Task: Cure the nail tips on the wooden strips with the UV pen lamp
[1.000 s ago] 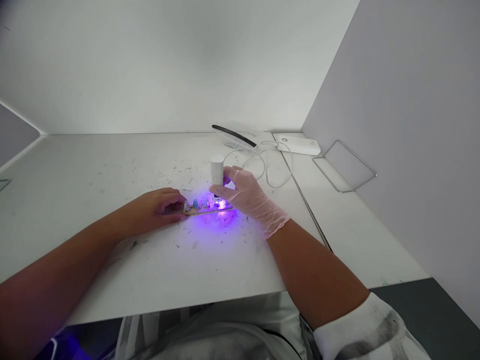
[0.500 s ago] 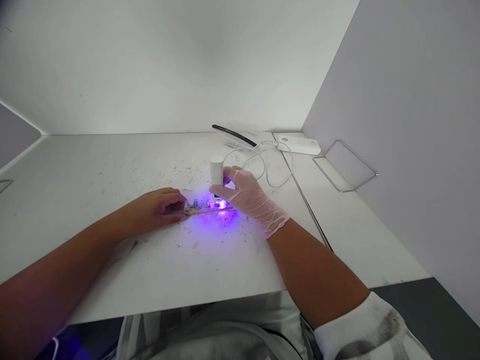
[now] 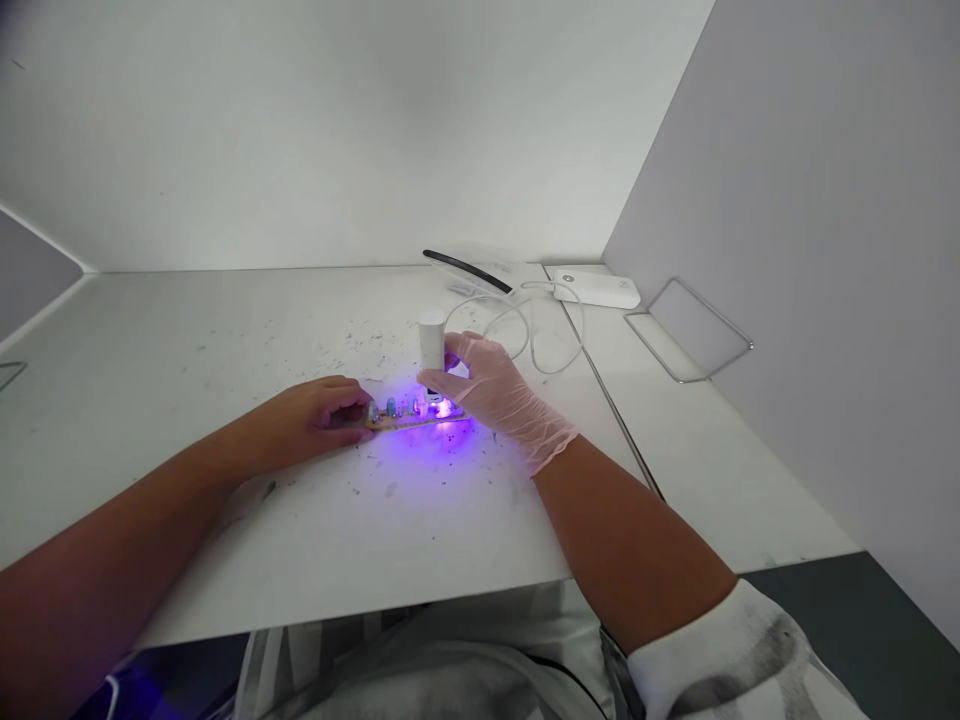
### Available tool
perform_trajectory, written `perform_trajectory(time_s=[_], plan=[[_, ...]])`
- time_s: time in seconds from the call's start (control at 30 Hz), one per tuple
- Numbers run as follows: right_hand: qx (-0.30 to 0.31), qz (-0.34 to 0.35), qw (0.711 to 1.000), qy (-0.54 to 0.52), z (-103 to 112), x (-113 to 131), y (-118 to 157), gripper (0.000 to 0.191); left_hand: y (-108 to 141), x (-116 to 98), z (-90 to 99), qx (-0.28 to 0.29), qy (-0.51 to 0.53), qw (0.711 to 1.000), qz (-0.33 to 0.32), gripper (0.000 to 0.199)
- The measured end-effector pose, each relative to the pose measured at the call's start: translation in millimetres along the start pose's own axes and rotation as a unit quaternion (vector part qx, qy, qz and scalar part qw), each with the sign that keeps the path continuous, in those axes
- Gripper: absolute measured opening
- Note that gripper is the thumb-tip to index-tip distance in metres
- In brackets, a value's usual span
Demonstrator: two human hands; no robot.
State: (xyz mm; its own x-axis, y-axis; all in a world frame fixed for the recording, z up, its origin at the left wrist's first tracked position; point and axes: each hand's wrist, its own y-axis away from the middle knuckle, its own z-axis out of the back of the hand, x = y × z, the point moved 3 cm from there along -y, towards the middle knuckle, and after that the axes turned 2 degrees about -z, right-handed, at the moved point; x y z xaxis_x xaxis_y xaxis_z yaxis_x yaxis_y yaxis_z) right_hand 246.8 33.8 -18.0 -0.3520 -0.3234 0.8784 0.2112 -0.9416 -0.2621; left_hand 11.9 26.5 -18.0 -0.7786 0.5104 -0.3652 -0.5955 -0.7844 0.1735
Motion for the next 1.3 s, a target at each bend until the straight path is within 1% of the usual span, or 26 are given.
perform_trajectory(time_s=[0.2, 0.47, 1.07, 1.3], plan=[[0.000, 0.003, 1.000, 0.003, -0.2, 0.8, 0.0, 0.021, 0.0, 1.2, -0.6, -0.002, 0.000, 1.000, -0.005, 0.026], [0.002, 0.001, 1.000, -0.002, 0.4, 0.5, -0.9, 0.021, -0.3, 1.6, -0.8, -0.005, -0.002, 1.000, -0.001, 0.023], [0.003, 0.004, 1.000, 0.004, 0.6, 2.1, 0.2, 0.020, 0.0, 2.8, -1.4, -0.008, -0.002, 1.000, -0.005, 0.025], [0.005, -0.006, 1.000, 0.002, 0.6, 2.4, 0.3, 0.020, -0.2, 2.2, -1.2, -0.007, -0.003, 1.000, -0.002, 0.024]])
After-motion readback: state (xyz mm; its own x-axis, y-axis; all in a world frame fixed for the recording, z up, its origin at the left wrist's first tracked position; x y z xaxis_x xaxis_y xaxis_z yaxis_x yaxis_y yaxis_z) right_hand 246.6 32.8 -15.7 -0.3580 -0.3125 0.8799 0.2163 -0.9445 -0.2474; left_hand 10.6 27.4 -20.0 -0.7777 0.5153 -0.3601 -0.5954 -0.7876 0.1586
